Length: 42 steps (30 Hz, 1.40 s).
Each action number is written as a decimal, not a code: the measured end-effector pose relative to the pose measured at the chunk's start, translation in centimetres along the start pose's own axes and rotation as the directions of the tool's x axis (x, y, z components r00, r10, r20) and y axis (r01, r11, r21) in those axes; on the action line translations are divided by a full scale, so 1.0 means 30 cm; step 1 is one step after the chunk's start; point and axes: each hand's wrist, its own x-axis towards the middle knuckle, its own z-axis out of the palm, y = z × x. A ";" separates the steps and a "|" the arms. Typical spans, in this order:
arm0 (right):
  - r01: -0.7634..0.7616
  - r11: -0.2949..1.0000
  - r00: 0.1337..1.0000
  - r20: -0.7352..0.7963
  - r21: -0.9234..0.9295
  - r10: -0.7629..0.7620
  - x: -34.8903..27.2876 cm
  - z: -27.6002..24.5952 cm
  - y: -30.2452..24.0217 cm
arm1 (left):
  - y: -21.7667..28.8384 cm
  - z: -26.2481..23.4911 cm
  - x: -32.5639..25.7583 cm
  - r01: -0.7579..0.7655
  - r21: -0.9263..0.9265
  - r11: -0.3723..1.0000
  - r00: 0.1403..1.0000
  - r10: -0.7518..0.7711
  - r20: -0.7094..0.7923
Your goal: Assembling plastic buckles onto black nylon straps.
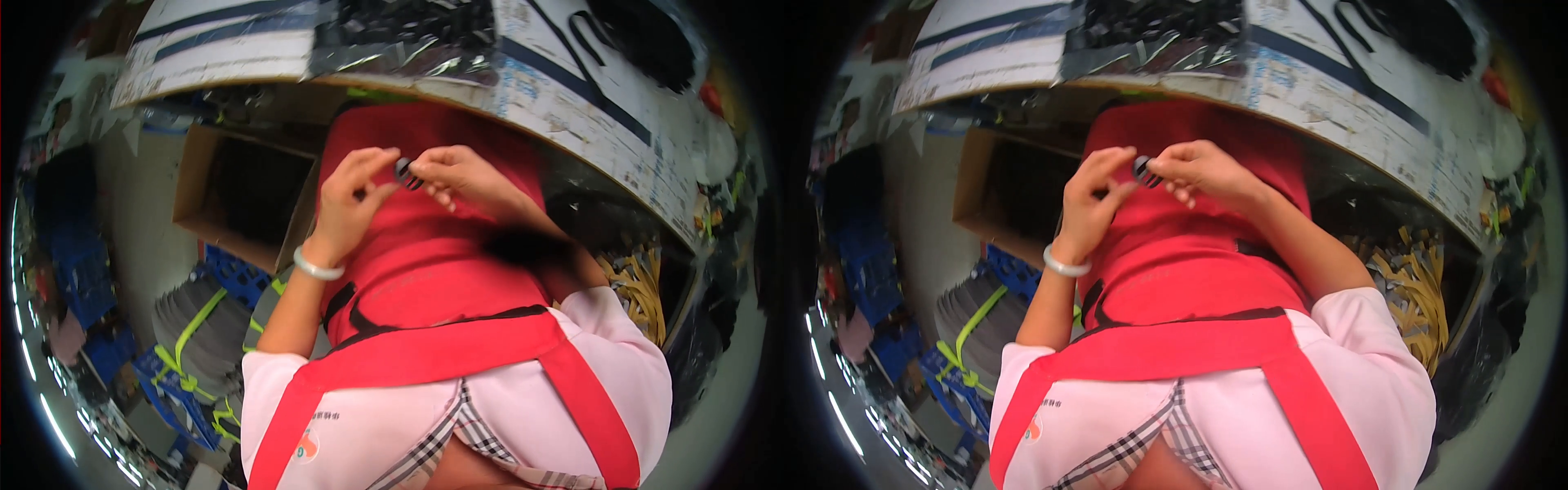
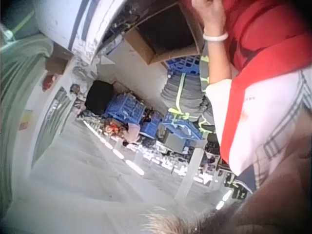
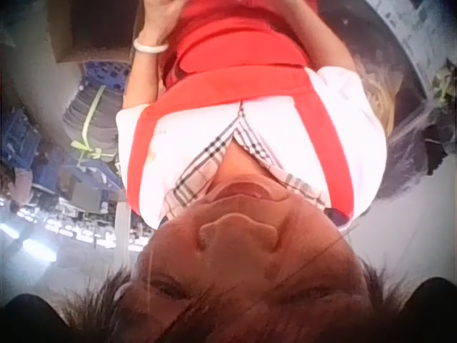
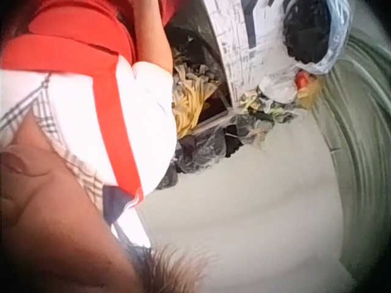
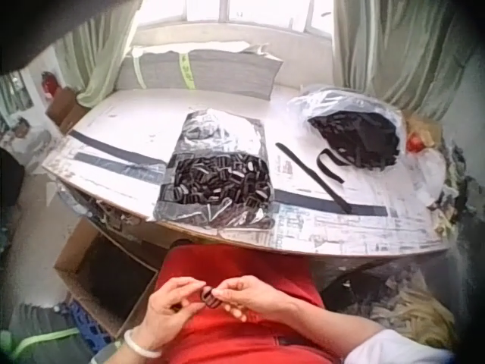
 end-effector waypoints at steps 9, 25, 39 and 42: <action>0.292 0.664 0.749 -0.267 -0.688 -0.607 -0.059 -0.223 -0.142 | -0.069 0.036 0.029 0.522 -0.810 0.266 0.772 -0.552 0.315; -0.097 0.084 -0.072 -0.078 -0.992 -0.994 -0.291 -0.567 -0.382 | -0.082 0.106 0.027 0.498 -0.865 0.062 0.724 -0.579 0.375; 0.152 0.979 0.975 -0.181 0.133 -0.127 -0.122 0.028 -0.078 | 0.047 0.151 0.061 0.301 -0.618 0.726 0.936 -0.350 0.044; 0.125 0.975 0.976 -0.201 0.183 -0.087 -0.109 0.033 -0.070 | 0.042 0.154 0.036 0.286 -0.570 0.770 0.936 -0.352 -0.006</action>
